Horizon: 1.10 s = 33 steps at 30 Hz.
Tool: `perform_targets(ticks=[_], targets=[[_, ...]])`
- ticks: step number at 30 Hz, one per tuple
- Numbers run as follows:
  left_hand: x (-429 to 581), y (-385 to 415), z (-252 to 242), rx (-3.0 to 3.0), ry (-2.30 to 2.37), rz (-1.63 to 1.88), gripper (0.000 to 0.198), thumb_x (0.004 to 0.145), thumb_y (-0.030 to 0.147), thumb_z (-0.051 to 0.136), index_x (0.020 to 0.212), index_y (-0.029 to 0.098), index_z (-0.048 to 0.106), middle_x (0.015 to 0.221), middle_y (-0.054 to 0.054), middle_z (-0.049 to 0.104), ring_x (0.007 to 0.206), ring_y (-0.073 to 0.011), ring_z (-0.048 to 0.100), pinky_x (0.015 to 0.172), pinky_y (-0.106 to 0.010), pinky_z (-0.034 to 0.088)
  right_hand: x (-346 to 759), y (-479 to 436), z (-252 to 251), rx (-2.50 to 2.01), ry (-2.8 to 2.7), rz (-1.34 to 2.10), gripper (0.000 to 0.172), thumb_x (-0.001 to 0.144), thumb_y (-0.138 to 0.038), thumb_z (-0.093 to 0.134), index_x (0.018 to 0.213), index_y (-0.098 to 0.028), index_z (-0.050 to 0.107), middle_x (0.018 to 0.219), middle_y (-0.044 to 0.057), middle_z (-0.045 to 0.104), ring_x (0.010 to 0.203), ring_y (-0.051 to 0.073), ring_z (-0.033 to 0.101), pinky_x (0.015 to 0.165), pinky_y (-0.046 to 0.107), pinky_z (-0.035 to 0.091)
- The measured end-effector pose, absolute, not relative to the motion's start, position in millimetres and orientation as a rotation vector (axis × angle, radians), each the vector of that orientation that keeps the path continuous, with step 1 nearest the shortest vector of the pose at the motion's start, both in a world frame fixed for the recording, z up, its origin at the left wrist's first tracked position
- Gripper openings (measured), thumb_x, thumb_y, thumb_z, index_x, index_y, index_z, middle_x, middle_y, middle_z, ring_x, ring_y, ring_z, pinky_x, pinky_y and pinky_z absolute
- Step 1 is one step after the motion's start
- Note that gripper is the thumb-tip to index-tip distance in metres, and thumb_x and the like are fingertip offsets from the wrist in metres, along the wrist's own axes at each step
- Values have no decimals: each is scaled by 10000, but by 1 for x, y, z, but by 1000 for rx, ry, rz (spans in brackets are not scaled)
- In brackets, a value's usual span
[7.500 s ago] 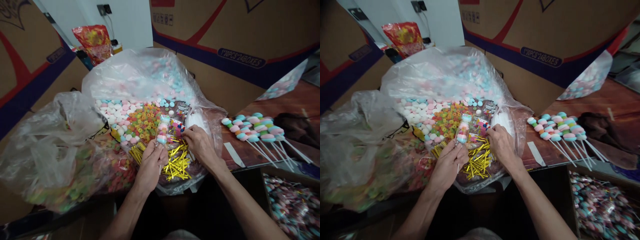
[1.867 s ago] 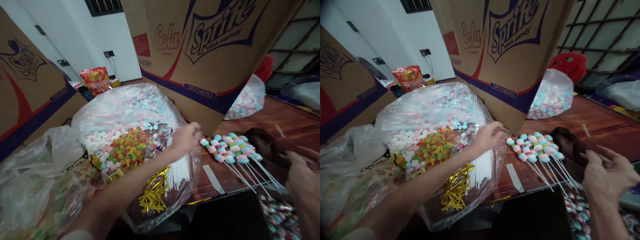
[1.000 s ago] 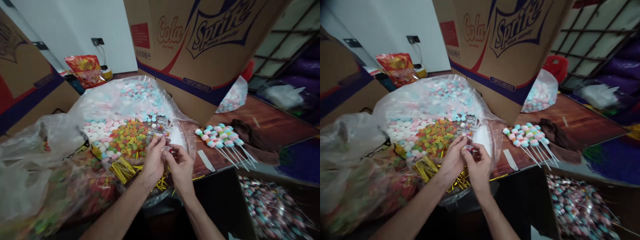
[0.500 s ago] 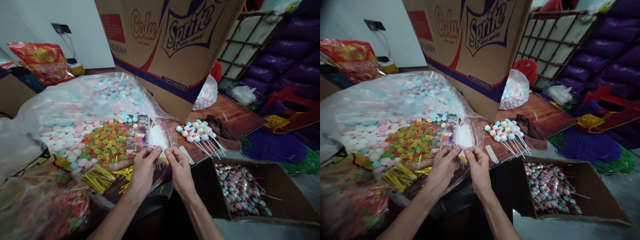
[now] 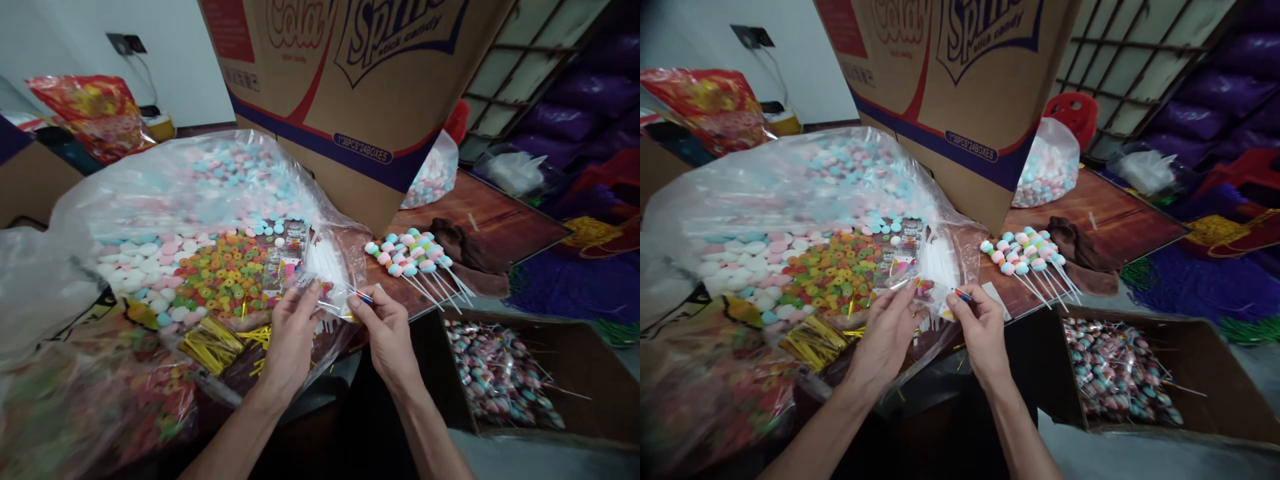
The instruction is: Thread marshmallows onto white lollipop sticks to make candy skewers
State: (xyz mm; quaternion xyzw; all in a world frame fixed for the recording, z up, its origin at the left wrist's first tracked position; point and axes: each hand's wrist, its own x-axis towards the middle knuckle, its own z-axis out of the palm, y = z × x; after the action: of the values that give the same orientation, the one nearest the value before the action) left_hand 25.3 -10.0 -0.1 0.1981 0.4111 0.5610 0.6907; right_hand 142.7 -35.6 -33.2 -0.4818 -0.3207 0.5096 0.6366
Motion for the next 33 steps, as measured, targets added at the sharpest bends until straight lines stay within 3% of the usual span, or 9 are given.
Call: perform_targets(ticks=[6, 13, 17, 20, 23, 27, 33], targets=[[23, -6, -9, 479, 1023, 1343, 297, 598, 340, 878, 739, 147, 701, 724, 0, 704, 646, -93, 620, 643, -211, 519, 150, -37, -37, -1126, -793, 1186, 230, 820, -380, 728, 743, -172, 666, 698, -10, 587, 657, 125, 484, 627, 239, 391], [22, -9, -13, 561, 1011, 1337, 289, 721, 422, 796, 784, 161, 691, 755, -1, 693, 679, -95, 627, 637, -204, 518, 154, -38, -34, -1254, -897, 986, 393, 904, -427, 620, 617, -174, 532, 617, -33, 411, 605, 110, 333, 566, 245, 287], [22, -7, -11, 387, 991, 1359, 256, 688, 329, 833, 849, 179, 702, 899, -13, 730, 785, -113, 668, 671, -206, 527, 156, -41, -29, -1325, -998, 967, 418, 920, -453, 575, 611, -177, 525, 616, -26, 428, 600, 116, 359, 561, 250, 289], [19, -4, -14, 301, 992, 1374, 247, 659, 284, 852, 808, 169, 693, 837, -6, 724, 724, -103, 660, 650, -207, 524, 167, -39, -29, -1413, -1031, 882, 431, 952, -481, 499, 644, -184, 554, 601, -17, 487, 576, 130, 429, 559, 258, 327], [13, -1, -18, 253, 979, 1359, 229, 670, 268, 849, 781, 156, 683, 757, -2, 703, 674, -97, 653, 635, -205, 519, 195, -31, -35, -1663, -1204, 447, 334, 951, -419, 504, 768, -177, 643, 703, 26, 602, 659, 169, 525, 643, 290, 384], [7, 5, -19, 173, 958, 1371, 186, 716, 237, 819, 808, 151, 681, 745, 8, 696, 677, -101, 659, 653, -222, 534, 238, -17, -52, -2071, -1453, -346, 199, 889, -290, 569, 865, -153, 712, 838, 111, 659, 746, 228, 513, 686, 341, 336], [3, 11, -20, 129, 959, 1457, 179, 786, 290, 767, 863, 159, 674, 794, -5, 707, 698, -104, 661, 690, -245, 537, 256, -12, -71, -2109, -1680, -619, 213, 913, -292, 555, 808, -171, 695, 770, 95, 663, 718, 223, 498, 689, 355, 271]])
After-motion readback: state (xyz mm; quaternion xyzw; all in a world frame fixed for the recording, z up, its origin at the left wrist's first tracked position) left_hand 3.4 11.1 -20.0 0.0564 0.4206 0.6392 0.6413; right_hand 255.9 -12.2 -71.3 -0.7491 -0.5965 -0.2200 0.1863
